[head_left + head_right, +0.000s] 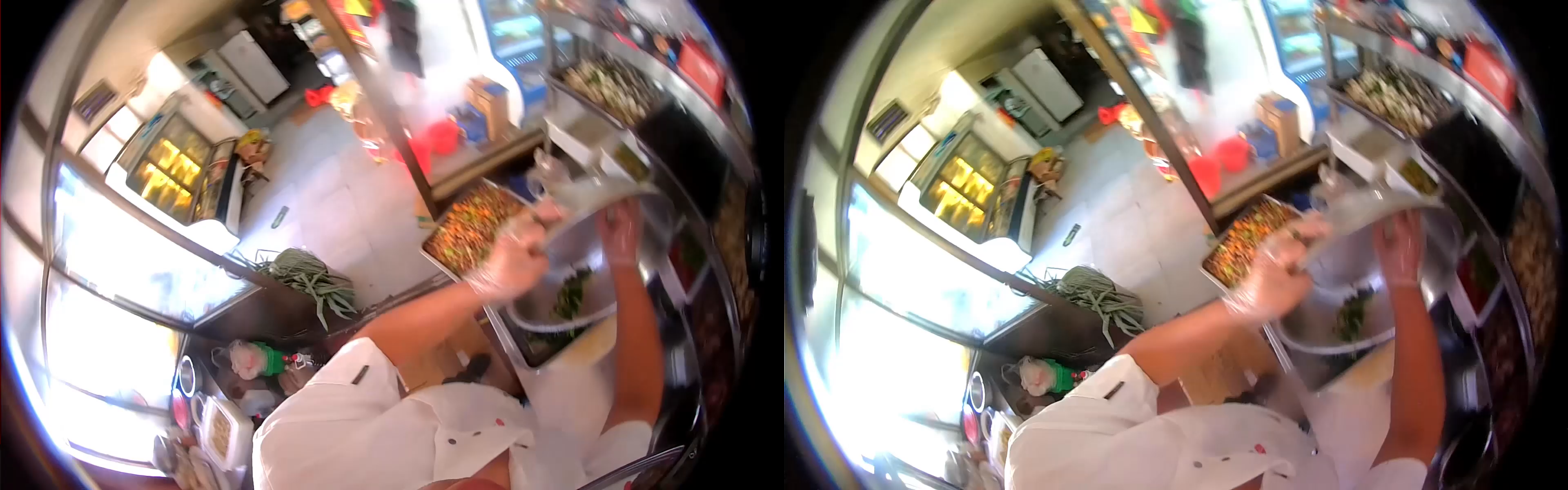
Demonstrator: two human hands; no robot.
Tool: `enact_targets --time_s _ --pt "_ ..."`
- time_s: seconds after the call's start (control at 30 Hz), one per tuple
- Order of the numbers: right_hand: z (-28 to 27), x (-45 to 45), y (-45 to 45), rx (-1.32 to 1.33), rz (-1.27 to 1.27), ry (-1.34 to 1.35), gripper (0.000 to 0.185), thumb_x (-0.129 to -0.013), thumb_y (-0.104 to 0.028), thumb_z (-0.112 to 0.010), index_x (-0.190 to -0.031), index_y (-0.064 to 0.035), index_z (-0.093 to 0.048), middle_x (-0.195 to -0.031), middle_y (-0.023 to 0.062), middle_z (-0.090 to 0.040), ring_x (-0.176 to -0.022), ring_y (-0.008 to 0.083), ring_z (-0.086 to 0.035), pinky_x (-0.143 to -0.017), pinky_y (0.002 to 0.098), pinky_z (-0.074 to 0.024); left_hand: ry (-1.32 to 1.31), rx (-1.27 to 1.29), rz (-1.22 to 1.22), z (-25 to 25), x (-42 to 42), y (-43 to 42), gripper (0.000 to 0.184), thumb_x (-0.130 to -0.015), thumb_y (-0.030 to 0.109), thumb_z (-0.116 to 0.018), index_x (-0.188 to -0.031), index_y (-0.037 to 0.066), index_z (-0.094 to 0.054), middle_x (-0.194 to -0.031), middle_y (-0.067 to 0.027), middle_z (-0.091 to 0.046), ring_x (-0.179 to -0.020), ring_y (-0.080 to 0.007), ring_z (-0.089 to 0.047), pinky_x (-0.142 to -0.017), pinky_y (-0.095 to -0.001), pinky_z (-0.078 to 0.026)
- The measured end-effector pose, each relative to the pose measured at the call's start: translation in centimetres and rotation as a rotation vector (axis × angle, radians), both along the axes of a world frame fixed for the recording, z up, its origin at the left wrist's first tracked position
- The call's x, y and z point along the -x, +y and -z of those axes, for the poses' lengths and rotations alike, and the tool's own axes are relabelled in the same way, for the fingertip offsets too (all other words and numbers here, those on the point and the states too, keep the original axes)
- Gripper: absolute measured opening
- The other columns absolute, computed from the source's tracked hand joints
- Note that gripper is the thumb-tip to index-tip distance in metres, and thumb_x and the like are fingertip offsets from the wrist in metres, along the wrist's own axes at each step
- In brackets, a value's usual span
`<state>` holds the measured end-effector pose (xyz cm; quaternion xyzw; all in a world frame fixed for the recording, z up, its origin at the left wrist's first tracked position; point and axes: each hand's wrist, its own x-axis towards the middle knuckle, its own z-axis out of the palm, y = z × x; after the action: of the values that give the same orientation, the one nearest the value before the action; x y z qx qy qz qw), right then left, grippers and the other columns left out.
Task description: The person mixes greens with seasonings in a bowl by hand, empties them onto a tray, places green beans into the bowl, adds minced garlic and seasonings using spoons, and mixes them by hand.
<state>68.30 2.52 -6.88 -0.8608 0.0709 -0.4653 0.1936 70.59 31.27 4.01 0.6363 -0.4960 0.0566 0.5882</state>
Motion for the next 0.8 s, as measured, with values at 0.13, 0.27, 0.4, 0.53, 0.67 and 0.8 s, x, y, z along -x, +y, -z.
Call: enact_targets --time_s 0.13,0.27,0.4,0.53,0.67,0.8 --pt "4.8 6.3 5.1 0.084 -0.050 0.663 0.024 -0.087 -0.028 -0.071 -0.099 -0.0073 -0.075 -0.106 0.0204 -0.070 -0.103 0.0401 -0.065 -0.093 0.0521 -0.0504 0.227 -0.030 0.069 -2.1 0.1 1.5 0.015 -0.069 -0.016 -0.053 -0.072 -0.001 -0.051 -0.139 -0.0169 -0.057 -0.147 -0.0399 -0.040 -0.121 -0.0451 -0.029" --pt "0.3 4.8 3.7 0.200 -0.137 0.527 0.026 -0.085 -0.023 -0.071 -0.104 -0.0051 -0.073 -0.114 0.0200 -0.069 -0.110 0.0403 -0.062 -0.102 0.0475 -0.0468 0.232 -0.031 0.040 -1.3 -0.7 2.1 0.019 -0.069 -0.016 -0.052 -0.078 -0.002 -0.060 -0.137 -0.0161 -0.058 -0.146 -0.0391 -0.041 -0.123 -0.0464 -0.027" --pt "1.1 0.4 -2.3 0.061 0.144 0.190 0.033 -0.090 -0.020 -0.068 -0.117 -0.0019 -0.069 -0.129 0.0223 -0.064 -0.124 0.0397 -0.056 -0.108 0.0469 -0.0429 0.074 -0.037 0.114 -1.1 -0.4 1.3 0.031 -0.068 -0.016 -0.056 -0.091 -0.001 -0.069 -0.137 -0.0155 -0.059 -0.145 -0.0388 -0.042 -0.121 -0.0475 -0.031" --pt "0.9 6.7 6.0 -0.104 -0.177 0.935 0.029 -0.094 -0.021 -0.065 -0.116 -0.0018 -0.069 -0.126 0.0222 -0.065 -0.121 0.0410 -0.059 -0.109 0.0476 -0.0430 0.168 -0.007 0.066 -2.0 -0.6 1.8 0.031 -0.070 -0.016 -0.056 -0.092 -0.001 -0.070 -0.137 -0.0161 -0.059 -0.146 -0.0406 -0.040 -0.121 -0.0481 -0.031" --pt "-3.5 5.3 1.3 -0.147 -0.165 0.439 0.029 -0.095 -0.019 -0.065 -0.116 -0.0006 -0.069 -0.121 0.0233 -0.067 -0.114 0.0404 -0.063 -0.104 0.0451 -0.0469 0.148 -0.056 0.050 -1.5 -0.4 1.7 0.021 -0.068 -0.017 -0.056 -0.082 -0.002 -0.061 -0.139 -0.0167 -0.058 -0.148 -0.0434 -0.037 -0.120 -0.0487 -0.032" --pt "-4.9 4.9 -3.8 -0.132 -0.190 0.187 0.031 -0.099 -0.022 -0.060 -0.121 -0.0001 -0.066 -0.118 0.0231 -0.069 -0.112 0.0400 -0.065 -0.100 0.0449 -0.0490 0.058 -0.012 0.095 -2.5 0.1 1.0 0.019 -0.067 -0.018 -0.056 -0.073 -0.002 -0.049 -0.137 -0.0176 -0.059 -0.147 -0.0469 -0.036 -0.119 -0.0513 -0.034"
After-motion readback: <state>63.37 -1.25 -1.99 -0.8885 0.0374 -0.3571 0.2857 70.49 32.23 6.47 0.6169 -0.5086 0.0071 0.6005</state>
